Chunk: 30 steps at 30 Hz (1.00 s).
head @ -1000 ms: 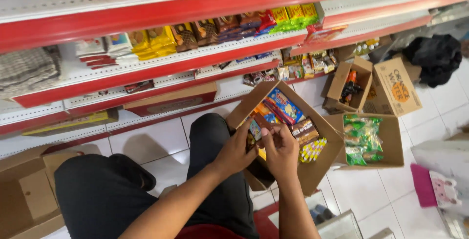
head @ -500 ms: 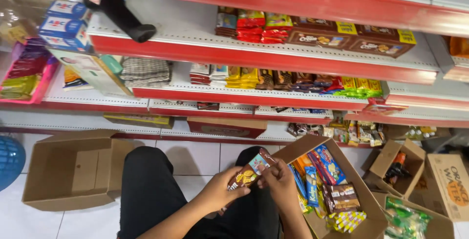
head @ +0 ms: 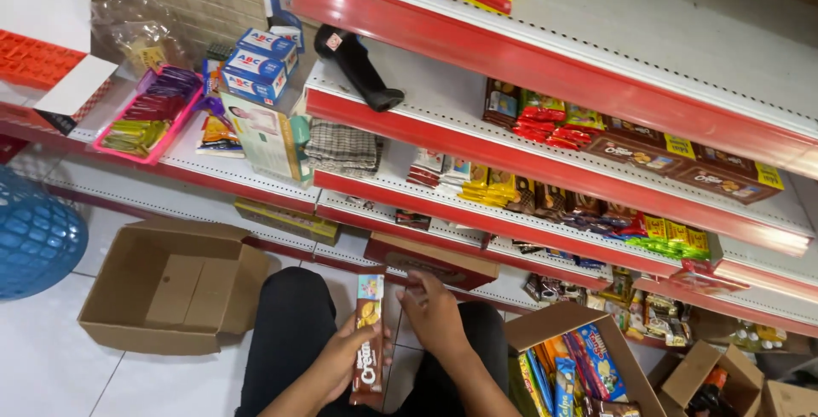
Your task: The person sits on the floor of a snack aisle and wipes packaged snack bars and wafer packets one at a time with a checkered cloth, then places the cleaned packages onto the shelf in front of them, taking new items from open cardboard boxes on the floor.
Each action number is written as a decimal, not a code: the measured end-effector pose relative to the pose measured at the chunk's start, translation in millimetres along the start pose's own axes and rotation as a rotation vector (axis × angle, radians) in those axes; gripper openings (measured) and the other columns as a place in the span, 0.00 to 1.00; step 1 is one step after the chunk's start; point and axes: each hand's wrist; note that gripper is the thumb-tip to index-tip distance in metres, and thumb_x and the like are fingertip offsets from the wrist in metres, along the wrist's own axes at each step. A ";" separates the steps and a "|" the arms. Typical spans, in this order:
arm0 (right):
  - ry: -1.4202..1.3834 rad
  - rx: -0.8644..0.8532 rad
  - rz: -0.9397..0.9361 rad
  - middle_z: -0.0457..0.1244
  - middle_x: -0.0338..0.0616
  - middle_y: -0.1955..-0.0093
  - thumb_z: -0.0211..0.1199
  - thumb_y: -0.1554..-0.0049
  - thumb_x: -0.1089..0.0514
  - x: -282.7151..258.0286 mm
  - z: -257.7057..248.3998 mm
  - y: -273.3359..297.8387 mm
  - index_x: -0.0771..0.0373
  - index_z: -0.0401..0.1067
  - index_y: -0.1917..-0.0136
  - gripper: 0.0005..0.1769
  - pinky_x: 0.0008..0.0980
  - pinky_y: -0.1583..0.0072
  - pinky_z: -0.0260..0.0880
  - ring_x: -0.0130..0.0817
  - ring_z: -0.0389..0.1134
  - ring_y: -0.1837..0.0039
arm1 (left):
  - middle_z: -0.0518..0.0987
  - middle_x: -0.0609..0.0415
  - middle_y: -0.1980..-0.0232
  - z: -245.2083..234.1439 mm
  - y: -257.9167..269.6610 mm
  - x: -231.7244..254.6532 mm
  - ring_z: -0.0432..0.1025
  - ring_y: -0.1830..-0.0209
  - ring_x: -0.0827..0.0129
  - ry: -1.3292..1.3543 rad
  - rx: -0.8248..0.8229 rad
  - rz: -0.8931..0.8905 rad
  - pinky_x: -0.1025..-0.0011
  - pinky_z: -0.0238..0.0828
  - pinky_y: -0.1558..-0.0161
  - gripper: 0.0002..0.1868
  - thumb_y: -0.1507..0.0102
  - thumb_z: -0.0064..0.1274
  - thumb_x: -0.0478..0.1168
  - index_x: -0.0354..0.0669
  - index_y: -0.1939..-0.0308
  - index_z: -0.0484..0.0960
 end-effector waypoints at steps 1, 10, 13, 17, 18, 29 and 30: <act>0.001 -0.004 -0.002 0.69 0.51 0.42 0.68 0.44 0.53 -5.0 4.3 -11.1 0.66 0.70 0.36 0.26 0.35 0.47 0.75 0.38 0.74 0.45 | 0.79 0.51 0.56 -0.5 -0.3 9.7 0.76 0.60 0.62 0.003 0.002 0.003 0.63 0.79 0.60 0.26 0.35 0.52 0.43 0.43 0.33 0.67; 0.282 0.199 -0.502 0.66 0.59 0.39 0.65 0.43 0.62 -49.3 58.2 -135.6 0.70 0.72 0.42 0.17 0.48 0.35 0.68 0.57 0.67 0.36 | 0.77 0.46 0.41 -29.4 5.6 67.7 0.76 0.51 0.59 0.170 0.043 0.244 0.55 0.82 0.52 0.34 0.41 0.45 0.29 0.49 0.30 0.60; 0.457 0.146 -0.558 0.64 0.56 0.33 0.63 0.42 0.58 -67.1 70.9 -185.3 0.69 0.70 0.36 0.22 0.45 0.30 0.67 0.53 0.66 0.33 | 0.76 0.46 0.40 -36.2 18.2 78.9 0.75 0.52 0.60 0.209 -0.005 0.279 0.56 0.80 0.53 0.36 0.40 0.47 0.31 0.51 0.27 0.58; 0.799 -0.094 -0.268 0.49 0.54 0.21 0.60 0.40 0.38 -103.6 76.9 -233.8 0.61 0.52 0.23 0.41 0.59 0.29 0.54 0.50 0.48 0.21 | 0.75 0.49 0.42 -47.3 28.3 81.3 0.74 0.50 0.64 0.305 -0.042 0.251 0.55 0.79 0.50 0.34 0.36 0.47 0.41 0.54 0.25 0.57; 0.827 -0.142 -0.167 0.43 0.49 0.18 0.60 0.43 0.31 -110.0 77.7 -241.1 0.57 0.45 0.20 0.49 0.63 0.27 0.47 0.48 0.40 0.18 | 0.74 0.50 0.43 -50.5 29.5 79.8 0.74 0.49 0.65 0.344 -0.059 0.238 0.54 0.79 0.49 0.33 0.34 0.46 0.45 0.54 0.25 0.57; 0.974 -0.137 -0.208 0.56 0.50 0.28 0.72 0.51 0.32 -69.1 99.7 -259.2 0.55 0.64 0.30 0.44 0.56 0.28 0.55 0.45 0.53 0.23 | 0.75 0.47 0.40 -82.3 16.2 65.1 0.74 0.46 0.63 0.457 -0.084 0.226 0.53 0.80 0.47 0.34 0.30 0.34 0.61 0.45 0.26 0.60; 0.970 -0.102 -0.301 0.60 0.50 0.33 0.75 0.53 0.36 -56.3 104.5 -260.7 0.55 0.67 0.34 0.40 0.56 0.31 0.57 0.45 0.57 0.27 | 0.74 0.46 0.40 -81.0 16.8 66.9 0.74 0.46 0.62 0.475 -0.092 0.227 0.53 0.81 0.48 0.36 0.30 0.34 0.62 0.43 0.26 0.59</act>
Point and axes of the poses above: each hand's wrist, its own y-axis away from the middle knuckle, its own z-axis out of the palm, x = y × z
